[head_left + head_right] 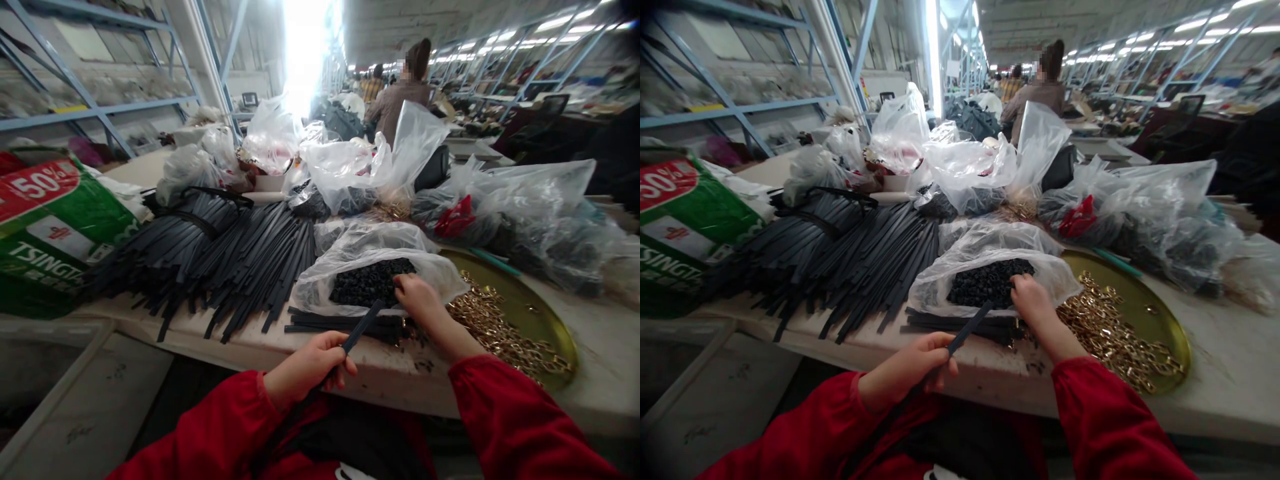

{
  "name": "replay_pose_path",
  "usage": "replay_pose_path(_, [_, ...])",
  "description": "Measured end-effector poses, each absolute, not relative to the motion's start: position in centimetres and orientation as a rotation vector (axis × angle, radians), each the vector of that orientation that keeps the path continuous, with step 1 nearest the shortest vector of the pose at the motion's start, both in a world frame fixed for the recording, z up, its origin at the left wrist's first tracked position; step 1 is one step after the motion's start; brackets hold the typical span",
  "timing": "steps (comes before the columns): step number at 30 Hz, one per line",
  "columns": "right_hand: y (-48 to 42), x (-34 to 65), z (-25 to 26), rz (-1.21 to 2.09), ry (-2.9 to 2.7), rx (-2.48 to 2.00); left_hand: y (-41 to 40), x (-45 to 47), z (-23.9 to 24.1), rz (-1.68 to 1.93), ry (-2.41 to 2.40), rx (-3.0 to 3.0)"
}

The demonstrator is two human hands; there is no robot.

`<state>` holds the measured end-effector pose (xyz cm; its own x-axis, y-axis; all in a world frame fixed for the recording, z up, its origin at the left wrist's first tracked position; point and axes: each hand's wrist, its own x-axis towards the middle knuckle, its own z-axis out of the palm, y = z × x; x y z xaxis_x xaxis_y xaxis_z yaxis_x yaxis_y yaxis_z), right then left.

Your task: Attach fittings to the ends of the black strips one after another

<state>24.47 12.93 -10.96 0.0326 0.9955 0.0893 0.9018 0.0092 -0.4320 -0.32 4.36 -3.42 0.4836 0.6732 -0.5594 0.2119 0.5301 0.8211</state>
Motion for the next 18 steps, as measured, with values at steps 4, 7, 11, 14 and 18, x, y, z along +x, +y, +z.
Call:
replay_pose_path(4, [10.3, 24.5, -10.4, 0.672, -1.641, -1.763, 4.3, -0.3, -3.2, 0.323, 1.091, 1.197])
replay_pose_path(7, [8.1, 23.5, -9.7, 1.249, -0.984, -1.395, 4.7, 0.2, -3.5, 0.304, 1.107, 1.267])
replay_pose_path(11, [6.4, 21.8, -8.7, 1.570, -0.428, -1.030, 5.3, 1.0, -4.1, 0.268, 1.126, 1.301])
replay_pose_path(14, [6.2, 21.1, -8.5, 1.578, -0.427, -1.006, 5.8, 1.2, -4.4, 0.230, 1.155, 1.331])
replay_pose_path(18, [6.4, 21.0, -8.8, 1.603, -0.523, -1.025, 6.4, 0.7, -4.6, 0.161, 1.216, 1.396])
